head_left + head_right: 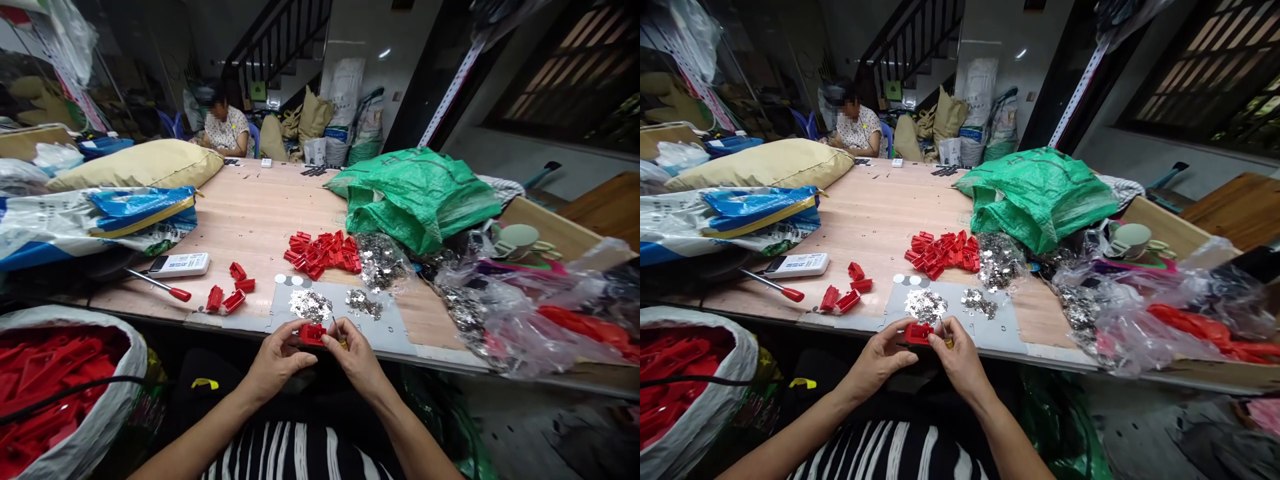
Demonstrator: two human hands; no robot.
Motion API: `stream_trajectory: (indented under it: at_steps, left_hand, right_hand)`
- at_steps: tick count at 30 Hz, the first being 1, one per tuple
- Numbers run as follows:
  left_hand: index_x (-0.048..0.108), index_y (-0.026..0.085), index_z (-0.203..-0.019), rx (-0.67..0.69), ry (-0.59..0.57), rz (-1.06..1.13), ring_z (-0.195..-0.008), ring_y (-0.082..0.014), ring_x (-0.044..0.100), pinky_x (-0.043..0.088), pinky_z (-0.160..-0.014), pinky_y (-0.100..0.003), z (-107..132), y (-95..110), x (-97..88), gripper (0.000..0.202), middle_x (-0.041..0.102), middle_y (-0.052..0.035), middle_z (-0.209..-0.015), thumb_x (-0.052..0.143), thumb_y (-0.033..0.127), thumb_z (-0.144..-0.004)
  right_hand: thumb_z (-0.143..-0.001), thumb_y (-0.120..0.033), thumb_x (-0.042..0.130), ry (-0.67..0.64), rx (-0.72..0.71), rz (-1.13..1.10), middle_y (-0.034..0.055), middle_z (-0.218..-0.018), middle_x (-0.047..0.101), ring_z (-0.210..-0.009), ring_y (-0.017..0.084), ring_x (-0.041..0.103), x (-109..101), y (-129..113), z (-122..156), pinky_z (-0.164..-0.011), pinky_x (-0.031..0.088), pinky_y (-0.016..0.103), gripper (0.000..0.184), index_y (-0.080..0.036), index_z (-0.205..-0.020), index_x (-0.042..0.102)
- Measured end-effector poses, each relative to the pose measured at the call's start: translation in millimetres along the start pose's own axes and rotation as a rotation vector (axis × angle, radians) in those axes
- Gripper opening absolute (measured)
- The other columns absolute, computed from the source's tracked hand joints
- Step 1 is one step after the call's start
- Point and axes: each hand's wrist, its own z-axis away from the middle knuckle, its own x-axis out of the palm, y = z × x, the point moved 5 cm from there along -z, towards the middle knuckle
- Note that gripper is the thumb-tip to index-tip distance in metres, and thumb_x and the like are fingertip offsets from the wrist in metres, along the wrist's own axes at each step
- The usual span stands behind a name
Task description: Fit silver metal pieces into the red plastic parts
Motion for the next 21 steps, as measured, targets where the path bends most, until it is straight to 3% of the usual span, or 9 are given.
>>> stream_trajectory:
  at_steps: [3, 6, 9, 11, 13, 17, 21]
  left_hand:
    - [0.064, 0.019, -0.100, 0.077, 0.068, 0.015, -0.085, -0.0169, 0.062, 0.047, -0.081, -0.028, -2, 1, -2.9, 0.032, 0.068, -0.0025, -0.091, 0.075, 0.025, -0.071]
    - [0.063, 0.017, -0.099, 0.029, 0.048, 0.166, -0.084, -0.0152, 0.061, 0.048, -0.080, -0.028, -3, -1, -2.2, 0.026, 0.067, -0.0031, -0.091, 0.070, 0.025, -0.076]
    - [0.062, 0.016, -0.103, -0.013, 0.013, 0.310, -0.085, -0.0146, 0.061, 0.049, -0.081, -0.029, -2, 0, 0.7, 0.025, 0.066, -0.0049, -0.095, 0.067, 0.024, -0.080]
    - [0.062, 0.017, -0.105, -0.025, 0.007, 0.359, -0.088, -0.0150, 0.061, 0.049, -0.083, -0.030, -1, 0, 2.0, 0.025, 0.065, -0.0058, -0.099, 0.066, 0.023, -0.081]
    - [0.062, 0.017, -0.108, -0.043, 0.009, 0.368, -0.091, -0.0160, 0.062, 0.050, -0.084, -0.031, 0, 0, 1.6, 0.027, 0.065, -0.0070, -0.103, 0.065, 0.023, -0.082]
    - [0.057, 0.017, -0.117, -0.125, 0.019, 0.362, -0.091, -0.0199, 0.065, 0.050, -0.086, -0.035, 5, -1, -4.2, 0.035, 0.067, -0.0083, -0.098, 0.064, 0.026, -0.084]
    - [0.055, 0.017, -0.119, -0.187, 0.039, 0.405, -0.090, -0.0214, 0.067, 0.049, -0.089, -0.038, 11, -3, -11.0, 0.039, 0.068, -0.0074, -0.095, 0.065, 0.026, -0.083]
  right_hand:
    - [-0.087, -0.039, 0.055, -0.008, -0.020, 0.066, -0.0040, -0.071, 0.049, -0.065, 0.012, 0.047, 9, -10, 4, -0.061, 0.040, 0.023, 0.020, -0.021, -0.079, 0.047]
    - [-0.090, -0.039, 0.050, -0.039, -0.039, 0.216, -0.0031, -0.070, 0.057, -0.059, 0.012, 0.051, 14, -25, 7, -0.056, 0.042, 0.023, 0.019, -0.022, -0.096, 0.056]
    - [-0.092, -0.033, 0.049, -0.080, -0.177, 0.354, 0.0022, -0.097, 0.068, -0.083, 0.016, 0.063, 17, -46, 10, -0.075, 0.049, 0.027, 0.029, -0.026, -0.119, 0.058]
    - [-0.092, -0.030, 0.049, -0.128, -0.267, 0.392, 0.0033, -0.118, 0.064, -0.104, 0.018, 0.061, 20, -56, 11, -0.091, 0.046, 0.030, 0.034, -0.029, -0.125, 0.056]
    - [-0.092, -0.030, 0.049, -0.142, -0.275, 0.422, 0.0038, -0.116, 0.065, -0.101, 0.018, 0.062, 18, -58, 11, -0.090, 0.047, 0.030, 0.034, -0.029, -0.126, 0.056]
    - [-0.091, -0.036, 0.048, 0.032, -0.151, 0.553, 0.0028, -0.083, 0.069, -0.069, 0.016, 0.063, -17, -36, 1, -0.068, 0.051, 0.028, 0.030, -0.023, -0.114, 0.062]
    - [-0.088, -0.033, 0.048, 0.255, -0.072, 0.764, 0.0057, -0.088, 0.068, -0.077, 0.020, 0.064, -71, -3, -9, -0.072, 0.049, 0.031, 0.024, -0.020, -0.101, 0.063]
